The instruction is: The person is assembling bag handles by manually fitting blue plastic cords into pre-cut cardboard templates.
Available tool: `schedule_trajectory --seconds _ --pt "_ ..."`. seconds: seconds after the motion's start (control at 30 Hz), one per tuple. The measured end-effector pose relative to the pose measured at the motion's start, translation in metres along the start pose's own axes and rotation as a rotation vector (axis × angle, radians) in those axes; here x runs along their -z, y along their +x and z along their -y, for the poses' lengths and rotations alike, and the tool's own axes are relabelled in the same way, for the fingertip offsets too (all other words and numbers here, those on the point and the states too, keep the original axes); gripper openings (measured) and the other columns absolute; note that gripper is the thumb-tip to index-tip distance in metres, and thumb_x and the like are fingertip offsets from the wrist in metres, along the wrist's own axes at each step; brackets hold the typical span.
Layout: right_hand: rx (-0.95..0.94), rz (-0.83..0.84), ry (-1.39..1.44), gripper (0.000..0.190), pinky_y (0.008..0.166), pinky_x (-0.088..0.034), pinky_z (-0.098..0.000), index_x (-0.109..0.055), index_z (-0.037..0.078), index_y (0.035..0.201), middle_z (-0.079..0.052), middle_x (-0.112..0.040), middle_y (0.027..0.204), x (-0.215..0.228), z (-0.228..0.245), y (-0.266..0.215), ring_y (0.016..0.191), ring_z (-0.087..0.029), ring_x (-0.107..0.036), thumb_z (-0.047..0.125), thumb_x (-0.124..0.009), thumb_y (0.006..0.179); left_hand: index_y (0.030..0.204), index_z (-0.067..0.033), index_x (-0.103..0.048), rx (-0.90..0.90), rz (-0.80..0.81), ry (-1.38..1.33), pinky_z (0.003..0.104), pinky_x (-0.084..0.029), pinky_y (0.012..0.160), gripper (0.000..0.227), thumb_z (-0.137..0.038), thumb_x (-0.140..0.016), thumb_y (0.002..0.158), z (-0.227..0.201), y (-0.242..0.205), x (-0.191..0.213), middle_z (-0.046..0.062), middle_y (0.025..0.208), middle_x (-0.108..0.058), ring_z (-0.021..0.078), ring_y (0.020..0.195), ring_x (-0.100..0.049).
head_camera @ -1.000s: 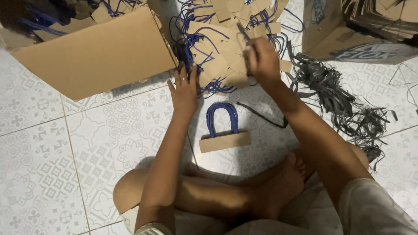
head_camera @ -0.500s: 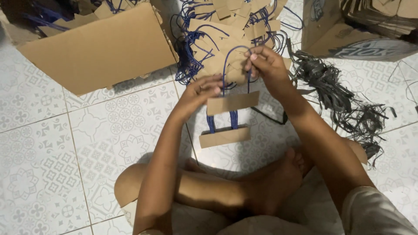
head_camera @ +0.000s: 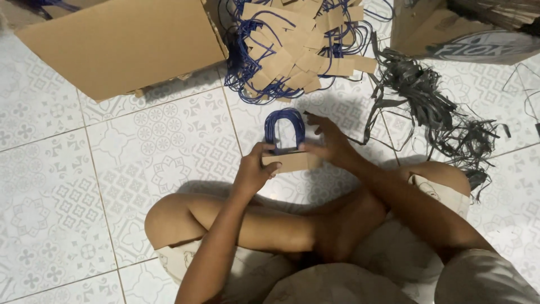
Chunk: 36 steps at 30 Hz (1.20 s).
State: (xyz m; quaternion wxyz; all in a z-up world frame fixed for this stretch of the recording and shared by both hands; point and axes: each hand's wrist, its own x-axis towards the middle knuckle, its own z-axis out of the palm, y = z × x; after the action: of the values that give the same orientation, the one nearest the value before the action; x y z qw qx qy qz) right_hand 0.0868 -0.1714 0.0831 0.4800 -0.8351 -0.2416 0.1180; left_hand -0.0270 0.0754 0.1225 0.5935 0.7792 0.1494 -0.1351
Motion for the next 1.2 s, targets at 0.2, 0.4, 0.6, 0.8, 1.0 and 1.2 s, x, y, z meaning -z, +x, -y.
schedule_trajectory --seconds 0.2,0.4,0.6,0.8,1.0,1.2 --pt "0.054 0.237 -0.565 0.106 0.089 -0.053 -0.0568 -0.048 0.002 0.146 -0.022 -0.064 0.124 0.008 0.056 -0.016 0.116 -0.042 -0.062 0.040 -0.096 0.059 0.120 -0.0148 -0.059 -0.082 -0.113 0.402 0.049 -0.058 0.087 0.045 -0.031 -0.081 0.085 0.002 -0.001 -0.005 0.011 0.111 -0.075 0.0356 0.106 -0.070" --pt "0.181 0.180 -0.768 0.096 0.079 -0.052 -0.0542 -0.050 0.005 0.141 -0.016 -0.066 0.114 -0.006 0.024 -0.021 0.107 -0.037 -0.065 0.050 -0.088 0.064 0.125 0.0025 -0.059 -0.307 -0.392 1.042 0.056 -0.049 0.097 0.106 -0.070 -0.088 0.054 -0.016 -0.020 -0.016 0.023 0.124 -0.064 0.0418 0.129 -0.051" --pt "0.174 0.270 -0.846 0.069 0.082 -0.052 -0.0498 -0.065 0.004 0.124 -0.013 -0.073 0.099 -0.005 0.031 -0.021 0.093 -0.031 -0.073 0.044 -0.086 0.072 0.127 -0.0056 -0.064 -0.153 -0.140 1.360 0.051 -0.038 0.106 0.078 -0.055 -0.086 0.071 0.033 0.014 -0.030 0.012 0.109 -0.074 0.0342 0.120 -0.060" --pt "0.118 0.319 -0.764 0.069 0.083 -0.056 -0.0475 -0.063 0.001 0.126 -0.017 -0.073 0.107 -0.006 0.034 -0.015 0.097 -0.033 -0.074 0.035 -0.088 0.071 0.124 -0.0041 -0.066 -0.223 -0.222 1.330 0.054 -0.042 0.106 0.081 -0.048 -0.094 0.061 0.033 0.015 -0.033 0.014 0.097 -0.076 0.0364 0.108 -0.067" --pt "0.072 0.426 -0.806 0.059 0.085 -0.059 -0.0437 -0.065 0.004 0.126 -0.017 -0.073 0.105 -0.013 0.006 -0.010 0.097 -0.033 -0.074 0.026 -0.086 0.075 0.118 -0.0055 -0.069 -0.217 -0.203 1.361 0.060 -0.041 0.106 0.068 -0.039 -0.094 0.064 0.070 0.040 -0.041 0.013 0.094 -0.077 0.0371 0.105 -0.069" --pt "-0.307 0.481 -0.540 0.087 0.113 -0.044 -0.0547 -0.053 0.013 0.148 -0.021 -0.060 0.144 0.038 0.055 0.021 0.138 -0.040 -0.053 0.053 -0.082 0.077 0.145 0.0055 -0.048 -0.018 0.060 0.704 0.066 -0.033 0.113 0.100 -0.056 -0.083 0.075 -0.074 -0.016 0.029 0.028 0.139 -0.061 0.0467 0.134 -0.053"
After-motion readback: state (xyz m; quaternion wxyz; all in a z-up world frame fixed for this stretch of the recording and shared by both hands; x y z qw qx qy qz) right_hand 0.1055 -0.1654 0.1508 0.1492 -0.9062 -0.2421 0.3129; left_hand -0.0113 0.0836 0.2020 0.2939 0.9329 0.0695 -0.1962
